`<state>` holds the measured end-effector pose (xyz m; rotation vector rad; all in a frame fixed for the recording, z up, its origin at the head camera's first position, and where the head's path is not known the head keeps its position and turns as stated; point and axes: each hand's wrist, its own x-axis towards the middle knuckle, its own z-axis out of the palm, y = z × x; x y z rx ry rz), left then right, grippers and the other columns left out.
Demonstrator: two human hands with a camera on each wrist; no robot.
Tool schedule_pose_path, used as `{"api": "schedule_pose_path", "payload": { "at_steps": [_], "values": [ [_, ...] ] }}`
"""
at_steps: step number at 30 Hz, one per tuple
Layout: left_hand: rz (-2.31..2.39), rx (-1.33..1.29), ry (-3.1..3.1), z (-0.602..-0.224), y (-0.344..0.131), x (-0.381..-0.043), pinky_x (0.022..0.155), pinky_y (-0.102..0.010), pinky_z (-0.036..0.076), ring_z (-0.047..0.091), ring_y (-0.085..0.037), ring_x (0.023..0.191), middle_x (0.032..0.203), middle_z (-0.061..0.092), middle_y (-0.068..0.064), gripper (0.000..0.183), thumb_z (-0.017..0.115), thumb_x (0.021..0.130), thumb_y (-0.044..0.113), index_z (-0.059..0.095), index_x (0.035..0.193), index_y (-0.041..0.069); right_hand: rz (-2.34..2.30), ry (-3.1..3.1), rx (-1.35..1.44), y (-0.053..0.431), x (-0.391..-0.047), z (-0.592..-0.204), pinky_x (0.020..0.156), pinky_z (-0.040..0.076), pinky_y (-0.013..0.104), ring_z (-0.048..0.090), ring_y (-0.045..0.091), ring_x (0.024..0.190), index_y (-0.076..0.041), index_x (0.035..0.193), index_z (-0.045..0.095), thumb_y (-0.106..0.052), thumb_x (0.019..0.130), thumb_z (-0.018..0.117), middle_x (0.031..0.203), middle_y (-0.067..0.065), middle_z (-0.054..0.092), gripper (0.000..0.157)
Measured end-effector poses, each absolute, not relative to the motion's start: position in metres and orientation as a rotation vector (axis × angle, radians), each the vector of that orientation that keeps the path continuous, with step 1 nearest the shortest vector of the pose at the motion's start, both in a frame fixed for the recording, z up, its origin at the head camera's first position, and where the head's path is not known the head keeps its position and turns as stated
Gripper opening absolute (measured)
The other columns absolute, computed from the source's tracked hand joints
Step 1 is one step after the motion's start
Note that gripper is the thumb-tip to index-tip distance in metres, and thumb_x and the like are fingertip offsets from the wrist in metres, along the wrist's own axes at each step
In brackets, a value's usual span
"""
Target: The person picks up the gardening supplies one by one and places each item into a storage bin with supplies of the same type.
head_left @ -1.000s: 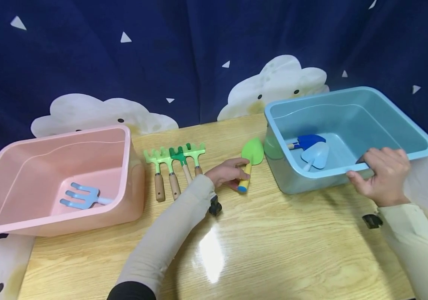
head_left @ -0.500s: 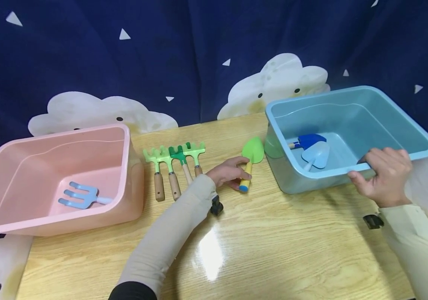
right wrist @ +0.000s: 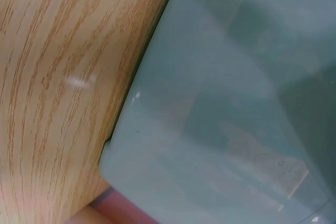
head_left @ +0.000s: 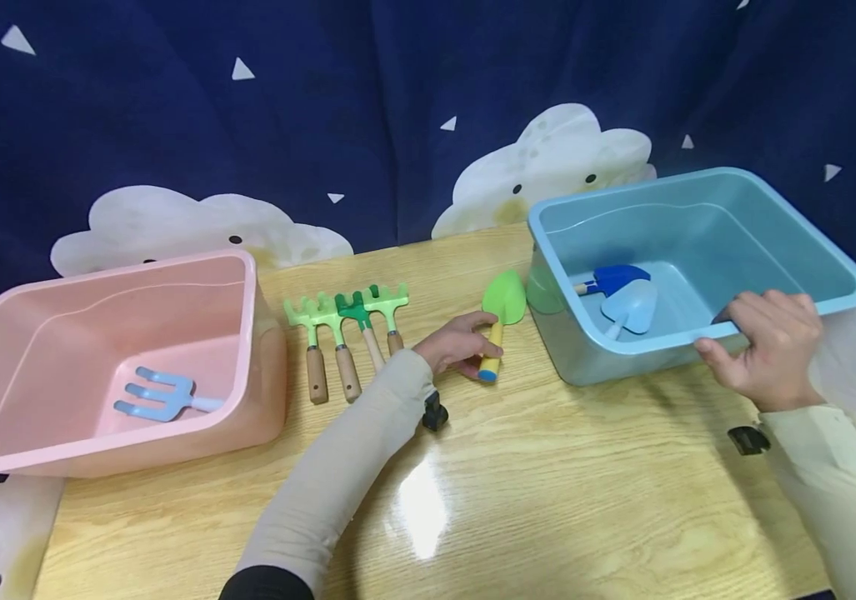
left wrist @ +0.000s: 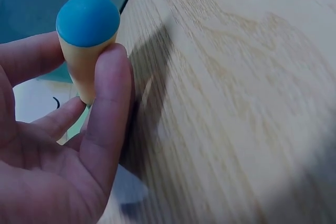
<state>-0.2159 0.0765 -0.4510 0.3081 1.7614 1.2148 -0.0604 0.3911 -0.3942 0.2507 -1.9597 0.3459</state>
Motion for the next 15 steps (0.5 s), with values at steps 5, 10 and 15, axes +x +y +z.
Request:
{"api": "schedule_pose_path", "payload": {
  "at_steps": [5,10,15],
  "values": [
    [1.214,0.291,1.777,-0.4519,0.0777,-0.2143,0.061,-0.027,0.057,0.057,-0.016,0.078,0.117,0.052,-0.012,0.072,0.067,0.090,0.011,0.034,0.154,0.021,0.347,-1.963,0.262,0.3918,-0.0601,-0.3949,0.057,0.017,0.050,0.030,0.034,0.045,0.000,0.052,0.047,-0.085,0.081,0.042,0.047,0.014,0.043,0.090],
    [1.217,0.281,1.777,-0.4531,0.0781,-0.2153,0.061,-0.027,0.057,0.058,-0.016,0.079,0.121,0.052,-0.012,0.072,0.067,0.090,0.010,0.034,0.153,0.021,0.354,-1.965,0.272,0.3930,-0.0609,-0.3956,0.057,0.017,0.049,0.031,0.034,0.045,0.000,0.052,0.048,-0.085,0.080,0.043,0.048,0.015,0.045,0.090],
    [1.208,0.303,1.787,-0.4541,0.0780,-0.2157,0.060,-0.027,0.057,0.058,-0.016,0.079,0.120,0.052,-0.013,0.072,0.066,0.090,0.012,0.033,0.154,0.021,0.354,-1.980,0.267,0.3954,-0.0601,-0.3969,0.058,0.017,0.049,0.032,0.035,0.046,0.000,0.053,0.050,-0.085,0.080,0.042,0.048,0.015,0.046,0.090]
  ]
}}
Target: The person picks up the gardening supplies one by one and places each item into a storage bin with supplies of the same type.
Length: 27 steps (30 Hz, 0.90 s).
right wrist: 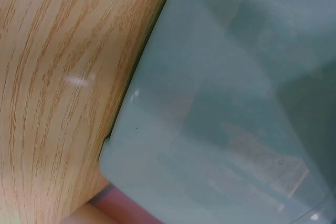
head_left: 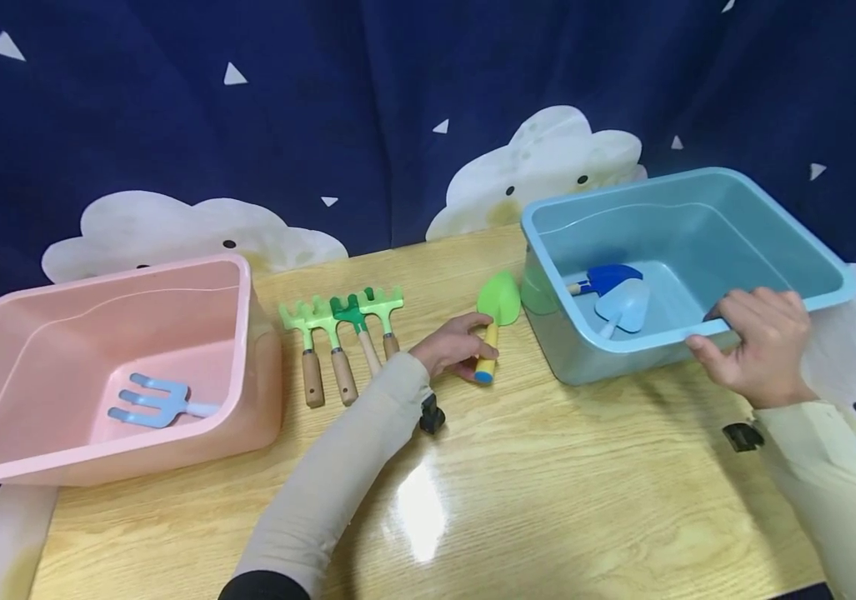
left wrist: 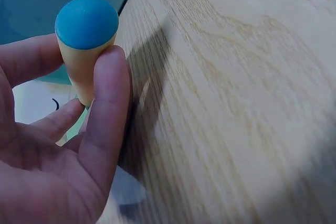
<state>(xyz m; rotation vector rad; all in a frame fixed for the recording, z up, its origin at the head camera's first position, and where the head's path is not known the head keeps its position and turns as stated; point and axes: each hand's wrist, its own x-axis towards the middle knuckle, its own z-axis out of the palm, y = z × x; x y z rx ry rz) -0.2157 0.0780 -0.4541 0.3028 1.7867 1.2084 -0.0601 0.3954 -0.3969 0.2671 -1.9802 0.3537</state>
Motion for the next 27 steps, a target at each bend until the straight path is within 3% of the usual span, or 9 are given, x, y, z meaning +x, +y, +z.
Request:
{"api": "schedule_pose_path", "payload": {
  "at_steps": [19,27],
  "values": [
    [1.203,0.351,1.767,-0.4516,0.0769,-0.2124,0.061,-0.026,0.056,0.057,-0.014,0.072,0.118,0.054,-0.012,0.075,0.067,0.091,0.012,0.029,0.155,0.020,0.340,-1.949,0.253,0.3943,-0.0586,-0.3959,0.057,0.016,0.047,0.026,0.031,0.044,-0.003,0.050,0.043,-0.086,0.080,0.041,0.046,0.011,0.038,0.088],
    [1.188,0.363,1.774,-0.4533,0.0776,-0.2110,0.057,-0.026,0.055,0.056,-0.013,0.067,0.107,0.052,-0.009,0.079,0.067,0.092,0.015,0.022,0.157,0.020,0.343,-1.959,0.258,0.3950,-0.0596,-0.3953,0.057,0.017,0.048,0.027,0.031,0.045,-0.002,0.051,0.046,-0.085,0.080,0.041,0.046,0.011,0.040,0.088]
  ]
}}
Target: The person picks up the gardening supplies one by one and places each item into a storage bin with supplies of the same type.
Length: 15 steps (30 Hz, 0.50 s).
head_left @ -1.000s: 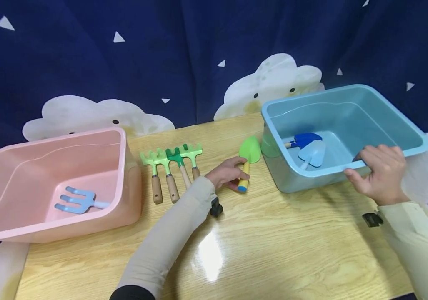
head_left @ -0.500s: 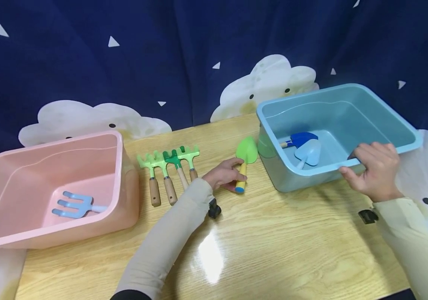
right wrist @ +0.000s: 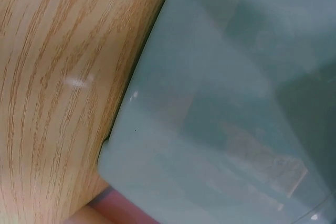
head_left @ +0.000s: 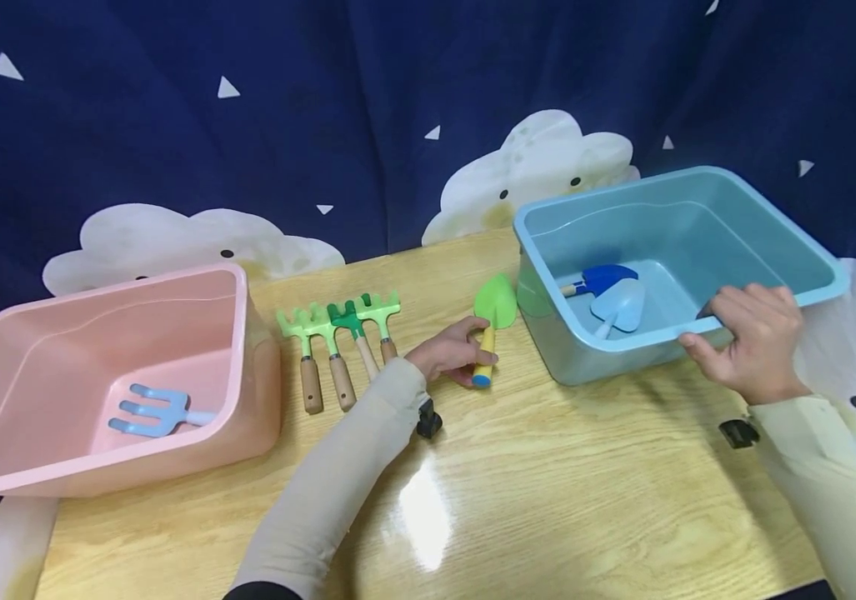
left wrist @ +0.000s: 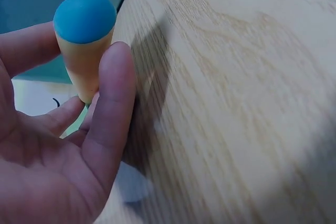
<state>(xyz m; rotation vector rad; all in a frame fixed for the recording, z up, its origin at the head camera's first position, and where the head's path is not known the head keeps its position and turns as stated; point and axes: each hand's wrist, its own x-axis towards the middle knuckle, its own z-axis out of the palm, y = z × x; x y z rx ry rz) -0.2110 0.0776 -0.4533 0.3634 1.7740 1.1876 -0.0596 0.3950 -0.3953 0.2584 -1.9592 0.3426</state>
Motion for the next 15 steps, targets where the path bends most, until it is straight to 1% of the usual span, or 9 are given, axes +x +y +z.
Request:
{"api": "schedule_pose_path", "payload": {
  "at_steps": [4,7,15],
  "values": [
    [1.187,0.370,1.771,-0.4544,0.0788,-0.2093,0.059,-0.026,0.056,0.055,-0.013,0.068,0.105,0.051,-0.008,0.080,0.066,0.092,0.015,0.020,0.157,0.019,0.325,-1.989,0.260,0.3979,-0.0573,-0.3947,0.058,0.018,0.050,0.029,0.032,0.045,-0.003,0.052,0.046,-0.085,0.081,0.040,0.047,0.012,0.040,0.088],
    [1.199,0.382,1.784,-0.4532,0.0798,-0.2087,0.061,-0.027,0.055,0.056,-0.014,0.067,0.104,0.052,-0.008,0.079,0.066,0.092,0.013,0.022,0.157,0.018,0.321,-1.998,0.255,0.4003,-0.0573,-0.3942,0.058,0.018,0.051,0.030,0.033,0.046,-0.002,0.053,0.047,-0.085,0.082,0.039,0.048,0.012,0.041,0.088],
    [1.211,0.401,1.817,-0.4513,0.0790,-0.2081,0.060,-0.026,0.055,0.058,-0.014,0.064,0.100,0.055,-0.008,0.076,0.067,0.091,0.009,0.026,0.156,0.013,0.329,-1.994,0.261,0.4007,-0.0589,-0.3966,0.058,0.019,0.050,0.030,0.032,0.046,-0.002,0.052,0.047,-0.086,0.081,0.039,0.047,0.012,0.042,0.088]
  ]
}}
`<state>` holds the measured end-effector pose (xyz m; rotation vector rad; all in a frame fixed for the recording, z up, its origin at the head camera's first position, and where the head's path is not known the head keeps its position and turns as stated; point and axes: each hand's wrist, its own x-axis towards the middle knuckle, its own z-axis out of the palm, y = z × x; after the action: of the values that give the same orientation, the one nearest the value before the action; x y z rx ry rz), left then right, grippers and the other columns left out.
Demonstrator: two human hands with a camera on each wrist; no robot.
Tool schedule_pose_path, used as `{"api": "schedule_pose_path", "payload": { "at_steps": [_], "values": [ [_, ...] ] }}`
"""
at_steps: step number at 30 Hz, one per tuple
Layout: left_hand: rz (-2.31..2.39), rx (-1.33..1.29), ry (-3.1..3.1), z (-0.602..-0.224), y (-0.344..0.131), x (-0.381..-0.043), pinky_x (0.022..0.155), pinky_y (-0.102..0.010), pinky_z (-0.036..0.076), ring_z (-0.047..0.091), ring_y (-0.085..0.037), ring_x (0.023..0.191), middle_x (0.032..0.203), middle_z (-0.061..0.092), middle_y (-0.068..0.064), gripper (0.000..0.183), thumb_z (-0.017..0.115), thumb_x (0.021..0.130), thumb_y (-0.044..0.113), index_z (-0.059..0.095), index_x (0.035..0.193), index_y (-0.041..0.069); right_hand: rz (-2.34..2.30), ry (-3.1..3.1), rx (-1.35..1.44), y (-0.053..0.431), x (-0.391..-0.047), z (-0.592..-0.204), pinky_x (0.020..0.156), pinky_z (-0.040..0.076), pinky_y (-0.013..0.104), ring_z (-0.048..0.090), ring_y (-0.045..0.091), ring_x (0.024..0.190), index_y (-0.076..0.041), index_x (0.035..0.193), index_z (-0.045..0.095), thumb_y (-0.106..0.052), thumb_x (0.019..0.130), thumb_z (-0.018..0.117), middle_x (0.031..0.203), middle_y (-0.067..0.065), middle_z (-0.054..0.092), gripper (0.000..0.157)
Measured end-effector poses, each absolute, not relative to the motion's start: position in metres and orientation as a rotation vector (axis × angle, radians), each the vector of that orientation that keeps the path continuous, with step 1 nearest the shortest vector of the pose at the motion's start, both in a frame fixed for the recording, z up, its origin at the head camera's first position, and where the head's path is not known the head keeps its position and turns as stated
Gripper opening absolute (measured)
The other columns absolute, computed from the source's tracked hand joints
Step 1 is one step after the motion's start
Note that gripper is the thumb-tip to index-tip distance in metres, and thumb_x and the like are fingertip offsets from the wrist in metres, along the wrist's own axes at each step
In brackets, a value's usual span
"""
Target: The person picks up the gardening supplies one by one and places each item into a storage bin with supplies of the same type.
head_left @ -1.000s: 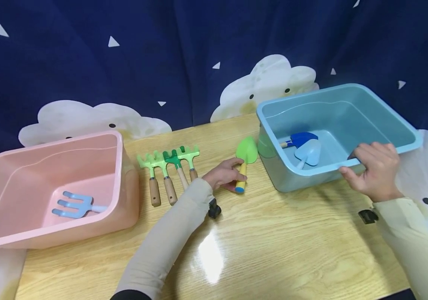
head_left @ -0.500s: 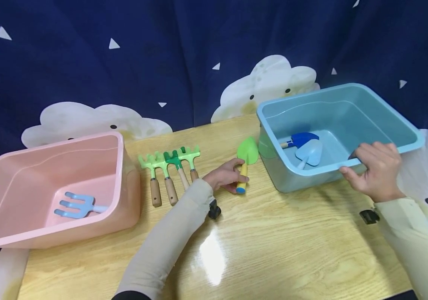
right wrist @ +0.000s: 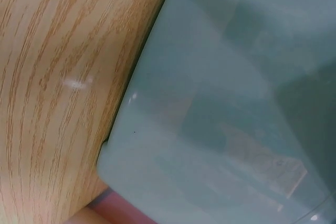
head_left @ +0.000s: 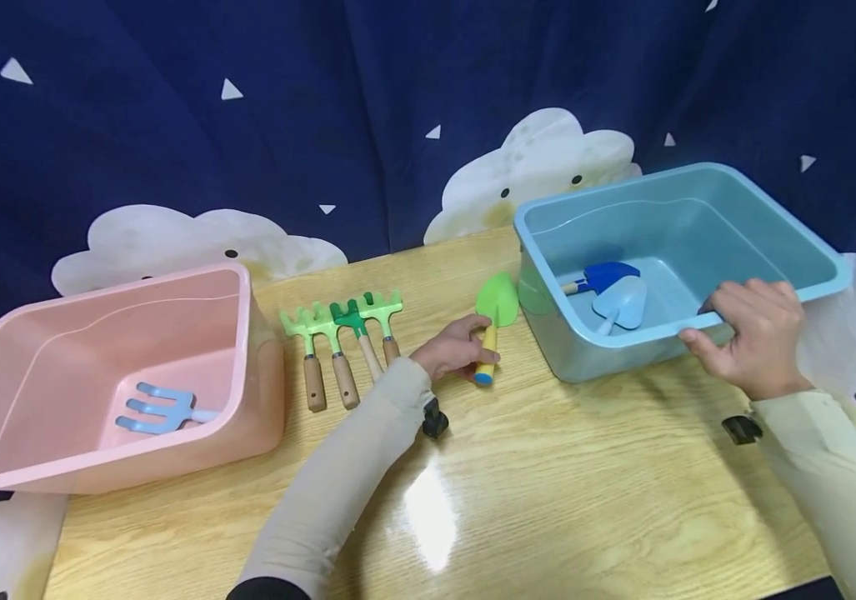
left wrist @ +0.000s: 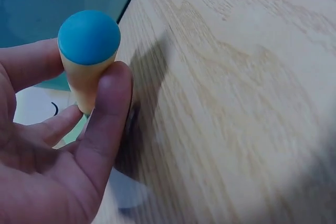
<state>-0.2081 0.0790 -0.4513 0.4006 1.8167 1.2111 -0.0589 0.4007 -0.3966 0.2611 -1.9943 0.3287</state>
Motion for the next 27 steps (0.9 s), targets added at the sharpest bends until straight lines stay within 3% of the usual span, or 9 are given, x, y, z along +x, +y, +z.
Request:
{"api": "schedule_pose_path", "payload": {
  "at_steps": [12,27],
  "values": [
    [1.201,0.416,1.932,-0.441,0.069,-0.219,0.065,-0.027,0.053,0.060,-0.018,0.083,0.112,0.054,-0.013,0.075,0.069,0.088,0.005,0.030,0.153,0.010,0.330,-1.983,0.256,0.399,-0.060,-0.393,0.058,0.018,0.050,0.027,0.031,0.045,-0.003,0.051,0.044,-0.086,0.081,0.040,0.046,0.012,0.039,0.088],
    [1.079,0.543,2.086,-0.418,0.052,-0.233,0.064,-0.028,0.055,0.062,-0.022,0.089,0.126,0.054,-0.020,0.075,0.065,0.089,0.002,0.029,0.154,0.015,0.339,-1.978,0.256,0.398,-0.059,-0.397,0.058,0.018,0.049,0.028,0.032,0.045,-0.002,0.051,0.046,-0.086,0.081,0.040,0.046,0.012,0.041,0.089]
  ]
}}
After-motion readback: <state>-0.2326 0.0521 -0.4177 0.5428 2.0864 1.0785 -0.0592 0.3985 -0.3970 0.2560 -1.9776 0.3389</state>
